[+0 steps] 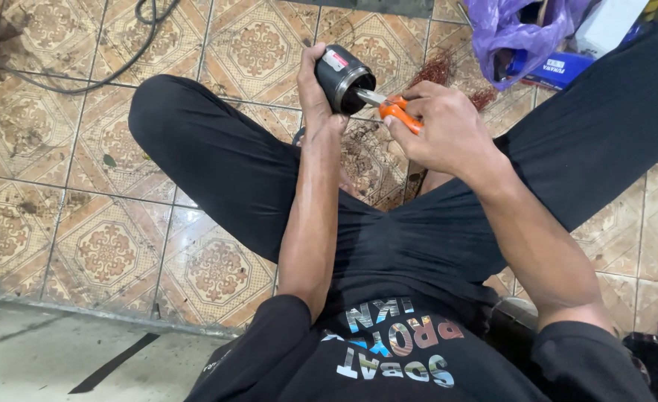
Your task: The person sits on the floor and uses orange-handled pliers to pull and cut copper wire from a cylindrical black component. The person repeatedly inserts the pliers into the component, extracts wire strands, and drops them onto the floor.
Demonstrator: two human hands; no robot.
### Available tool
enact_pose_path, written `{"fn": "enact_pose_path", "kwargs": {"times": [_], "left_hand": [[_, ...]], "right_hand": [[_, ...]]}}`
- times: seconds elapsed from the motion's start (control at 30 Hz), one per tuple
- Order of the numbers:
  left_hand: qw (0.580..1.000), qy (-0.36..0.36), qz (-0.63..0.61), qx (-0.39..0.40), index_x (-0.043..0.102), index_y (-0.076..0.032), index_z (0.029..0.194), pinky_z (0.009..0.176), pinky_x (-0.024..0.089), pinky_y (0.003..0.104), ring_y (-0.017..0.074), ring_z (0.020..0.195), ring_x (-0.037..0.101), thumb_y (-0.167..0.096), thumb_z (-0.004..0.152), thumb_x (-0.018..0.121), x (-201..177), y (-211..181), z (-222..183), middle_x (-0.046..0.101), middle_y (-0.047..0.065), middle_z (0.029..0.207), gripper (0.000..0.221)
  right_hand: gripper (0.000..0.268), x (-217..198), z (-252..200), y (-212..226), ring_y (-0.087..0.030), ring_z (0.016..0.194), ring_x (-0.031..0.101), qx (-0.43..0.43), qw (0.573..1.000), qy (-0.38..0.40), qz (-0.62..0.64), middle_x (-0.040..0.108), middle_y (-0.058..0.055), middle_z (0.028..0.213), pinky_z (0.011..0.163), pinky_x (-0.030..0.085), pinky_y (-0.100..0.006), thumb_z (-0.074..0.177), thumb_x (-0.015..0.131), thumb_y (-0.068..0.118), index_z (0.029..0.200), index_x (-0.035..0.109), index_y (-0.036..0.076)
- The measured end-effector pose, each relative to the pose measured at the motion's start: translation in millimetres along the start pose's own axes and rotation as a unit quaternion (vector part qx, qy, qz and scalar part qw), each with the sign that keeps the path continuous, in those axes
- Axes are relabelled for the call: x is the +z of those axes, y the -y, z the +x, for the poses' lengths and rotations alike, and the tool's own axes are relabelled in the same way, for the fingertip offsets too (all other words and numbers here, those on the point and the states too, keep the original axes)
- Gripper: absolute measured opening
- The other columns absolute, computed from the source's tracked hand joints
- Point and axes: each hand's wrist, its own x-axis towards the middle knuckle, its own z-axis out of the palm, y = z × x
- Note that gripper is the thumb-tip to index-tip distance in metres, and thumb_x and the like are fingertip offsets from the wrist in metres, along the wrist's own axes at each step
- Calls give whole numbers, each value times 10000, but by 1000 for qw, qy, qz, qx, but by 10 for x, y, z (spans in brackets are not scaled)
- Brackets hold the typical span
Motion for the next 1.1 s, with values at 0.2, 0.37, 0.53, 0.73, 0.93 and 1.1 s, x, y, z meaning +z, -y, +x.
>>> {"fn": "enact_pose_path", "kwargs": {"times": [0.2, 0.37, 0.53, 0.73, 0.93, 1.1], "left_hand": [[998, -27, -31, -46, 575, -85, 998, 551, 584, 395, 257, 637, 633, -288, 640, 787, 58, -118, -119, 606, 110, 787, 463], [995, -25, -79, -59, 588, -103, 906, 534, 579, 382, 242, 598, 628, -253, 646, 788, 37, -108, -56, 613, 88, 730, 360], [990, -33, -94, -95, 600, -93, 932, 574, 591, 391, 244, 623, 637, -276, 610, 802, 64, -128, -111, 624, 96, 757, 422], [994, -14, -94, -55, 602, -108, 890, 549, 576, 379, 228, 615, 630, -243, 660, 780, 34, -91, -72, 623, 80, 730, 320], [995, -42, -80, -28, 584, -119, 938, 549, 572, 381, 243, 644, 632, -256, 686, 763, -30, -81, 11, 617, 85, 765, 338], [994, -41, -93, -44, 569, -114, 900, 520, 563, 386, 241, 605, 625, -275, 681, 766, 1, -117, -37, 607, 87, 738, 336]], "right_hand": [[628, -393, 101, 92, -269, 922, 726, 80, 990, 102, 61, 734, -137, 1273, 785, 556, -413, 1030, 534, 367, 523, 594, 1], [466, -543, 15, 49, -274, 981, 709, 49, 992, 78, 87, 745, -186, 1200, 794, 523, -435, 1003, 598, 280, 641, 634, -11], [340, -374, -23, -18, -327, 1092, 669, -34, 999, 9, 8, 735, -171, 1210, 963, 487, -463, 982, 572, 247, 1069, 804, 14], [364, -355, -56, 104, -280, 1130, 678, -11, 997, 41, -71, 727, -153, 1239, 1153, 311, -675, 968, 546, 262, 1023, 802, 9], [375, -240, -67, 66, -329, 1139, 669, -26, 991, 12, -129, 716, -153, 1274, 1162, 303, -668, 968, 571, 291, 985, 800, -5], [336, -250, -55, 132, -308, 1152, 671, -45, 994, 2, -104, 725, -136, 1247, 1173, 262, -691, 963, 591, 266, 950, 810, 12]]}}
